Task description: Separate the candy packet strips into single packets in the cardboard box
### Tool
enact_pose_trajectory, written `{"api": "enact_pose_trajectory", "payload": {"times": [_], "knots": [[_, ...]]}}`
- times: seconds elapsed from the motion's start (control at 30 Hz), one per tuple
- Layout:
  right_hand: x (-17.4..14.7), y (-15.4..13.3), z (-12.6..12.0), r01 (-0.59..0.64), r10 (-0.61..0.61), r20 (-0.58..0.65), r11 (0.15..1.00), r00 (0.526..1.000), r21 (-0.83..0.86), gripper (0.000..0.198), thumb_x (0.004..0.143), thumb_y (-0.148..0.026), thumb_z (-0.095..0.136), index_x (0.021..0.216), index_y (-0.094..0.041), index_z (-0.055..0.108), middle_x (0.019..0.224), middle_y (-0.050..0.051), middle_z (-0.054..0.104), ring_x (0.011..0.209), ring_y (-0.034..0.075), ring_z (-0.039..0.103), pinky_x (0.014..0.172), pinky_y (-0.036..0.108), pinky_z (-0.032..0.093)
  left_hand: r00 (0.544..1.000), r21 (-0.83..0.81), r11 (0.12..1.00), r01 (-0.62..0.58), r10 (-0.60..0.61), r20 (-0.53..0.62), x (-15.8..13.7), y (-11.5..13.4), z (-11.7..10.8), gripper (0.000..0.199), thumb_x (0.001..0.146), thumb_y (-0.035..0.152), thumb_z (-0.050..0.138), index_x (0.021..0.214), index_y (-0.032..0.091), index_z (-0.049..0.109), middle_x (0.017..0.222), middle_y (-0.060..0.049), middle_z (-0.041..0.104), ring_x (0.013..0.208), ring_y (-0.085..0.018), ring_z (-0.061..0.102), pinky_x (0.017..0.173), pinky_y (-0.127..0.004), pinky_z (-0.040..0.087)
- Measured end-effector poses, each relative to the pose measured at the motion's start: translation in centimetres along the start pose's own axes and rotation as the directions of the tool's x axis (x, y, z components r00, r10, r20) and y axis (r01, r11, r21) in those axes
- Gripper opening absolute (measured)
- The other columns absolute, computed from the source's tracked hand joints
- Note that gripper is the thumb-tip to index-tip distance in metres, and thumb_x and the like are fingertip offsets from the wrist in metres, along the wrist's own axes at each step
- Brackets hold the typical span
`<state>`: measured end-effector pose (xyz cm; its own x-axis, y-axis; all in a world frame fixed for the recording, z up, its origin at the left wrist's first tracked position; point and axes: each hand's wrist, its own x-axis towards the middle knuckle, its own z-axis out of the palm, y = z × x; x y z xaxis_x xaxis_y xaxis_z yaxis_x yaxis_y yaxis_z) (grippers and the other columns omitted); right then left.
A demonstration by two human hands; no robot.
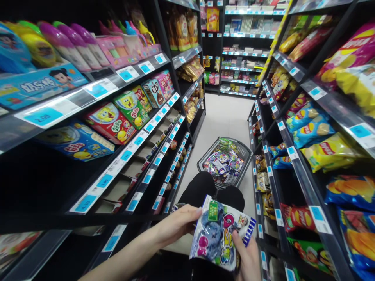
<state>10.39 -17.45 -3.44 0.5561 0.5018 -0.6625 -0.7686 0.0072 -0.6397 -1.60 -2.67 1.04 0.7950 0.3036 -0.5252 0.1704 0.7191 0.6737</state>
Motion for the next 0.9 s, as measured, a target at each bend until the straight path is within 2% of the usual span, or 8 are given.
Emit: {"api": "enact_pose_trajectory", "payload": {"times": [0.1, 0.27, 0.43, 0.53, 0.6, 0.73, 0.8, 0.9], "knots": [[-0.1, -0.2, -0.3, -0.022, 0.022, 0.009, 0.999, 1.0, 0.026, 0.078, 0.054, -0.038, 0.09, 0.122, -0.015, 0.058, 0.083, 0.009, 0.079, 0.092, 0.034, 0.072, 0.083, 0.045, 0.056, 1.0, -0.006, 1.0, 0.01, -0.01, 0.003, -0.1, 0.1, 0.2, 0.053, 0.06, 0.062, 0.078, 0.068, 0.01, 0.074, 0.066, -0.006, 0.07, 0.061, -0.014, 0.058, 0.059, -0.023, 0.045], [-0.2, -0.4, -0.7, -0.046, 0.046, -0.004, 0.995, 0.999, 0.086, 0.086, 0.046, -0.022, 0.093, 0.124, -0.016, 0.056, 0.083, 0.006, 0.079, 0.085, 0.032, 0.074, 0.084, 0.044, 0.056, 0.999, 0.015, 1.0, 0.002, -0.003, 0.047, -0.1, 0.1, 0.3, 0.053, 0.064, 0.061, 0.076, 0.071, 0.009, 0.075, 0.069, -0.008, 0.071, 0.065, -0.015, 0.06, 0.061, -0.022, 0.047], [-0.4, -0.4, -0.6, -0.018, 0.02, -0.018, 0.996, 1.0, 0.085, 0.08, 0.054, -0.034, 0.09, 0.123, -0.015, 0.057, 0.082, 0.008, 0.079, 0.084, 0.032, 0.074, 0.084, 0.045, 0.056, 0.993, -0.013, 1.0, -0.008, 0.01, 0.121, -0.3, 0.3, 0.5, 0.05, 0.066, 0.058, 0.076, 0.076, 0.009, 0.077, 0.07, -0.009, 0.07, 0.065, -0.016, 0.06, 0.062, -0.025, 0.049], [-0.5, -0.4, -0.4, -0.023, 0.024, -0.019, 0.997, 1.0, 0.07, 0.076, 0.056, -0.037, 0.089, 0.121, -0.016, 0.058, 0.082, 0.007, 0.079, 0.085, 0.032, 0.074, 0.082, 0.044, 0.057, 0.976, 0.016, 1.0, -0.014, 0.01, 0.218, -0.6, 0.7, 0.9, 0.046, 0.062, 0.047, 0.081, 0.09, 0.01, 0.078, 0.077, -0.009, 0.072, 0.068, -0.016, 0.062, 0.069, -0.028, 0.051], [-0.5, -0.4, -0.3, -0.02, 0.021, -0.008, 0.997, 1.0, 0.071, 0.067, 0.058, -0.037, 0.088, 0.115, -0.018, 0.061, 0.082, 0.006, 0.079, 0.087, 0.031, 0.074, 0.081, 0.043, 0.057, 0.963, 0.084, 0.996, -0.039, 0.015, 0.267, -0.9, 1.0, 1.3, 0.049, 0.061, 0.042, 0.083, 0.101, 0.014, 0.076, 0.085, -0.008, 0.073, 0.071, -0.016, 0.063, 0.075, -0.029, 0.051], [-0.6, -0.4, 0.0, -0.019, 0.015, 0.049, 0.997, 0.999, 0.076, 0.045, 0.06, -0.037, 0.087, 0.097, -0.019, 0.067, 0.084, 0.005, 0.078, 0.091, 0.031, 0.073, 0.082, 0.042, 0.057, 0.955, 0.227, 0.97, -0.084, 0.013, 0.297, -1.5, 1.5, 2.0, 0.055, 0.066, 0.039, 0.082, 0.115, 0.018, 0.071, 0.101, -0.007, 0.073, 0.089, -0.021, 0.065, 0.088, -0.034, 0.049], [-0.8, -0.4, 0.1, -0.022, 0.018, 0.058, 0.998, 0.998, 0.058, 0.044, 0.058, -0.038, 0.088, 0.092, -0.018, 0.069, 0.078, 0.005, 0.078, 0.09, 0.032, 0.073, 0.082, 0.042, 0.057, 0.953, 0.258, 0.963, -0.083, 0.001, 0.304, -1.7, 1.6, 2.2, 0.055, 0.069, 0.039, 0.08, 0.119, 0.019, 0.069, 0.106, -0.008, 0.072, 0.097, -0.024, 0.064, 0.09, -0.035, 0.048], [-1.1, -0.5, 0.3, -0.029, 0.027, 0.045, 0.998, 0.999, 0.046, 0.049, 0.054, -0.04, 0.09, 0.093, -0.018, 0.07, 0.071, 0.003, 0.076, 0.089, 0.032, 0.072, 0.082, 0.043, 0.056, 0.956, 0.286, 0.952, -0.112, 0.025, 0.292, -2.0, 1.7, 2.6, 0.051, 0.072, 0.036, 0.078, 0.119, 0.019, 0.069, 0.107, -0.007, 0.072, 0.097, -0.023, 0.064, 0.087, -0.032, 0.049]]}}
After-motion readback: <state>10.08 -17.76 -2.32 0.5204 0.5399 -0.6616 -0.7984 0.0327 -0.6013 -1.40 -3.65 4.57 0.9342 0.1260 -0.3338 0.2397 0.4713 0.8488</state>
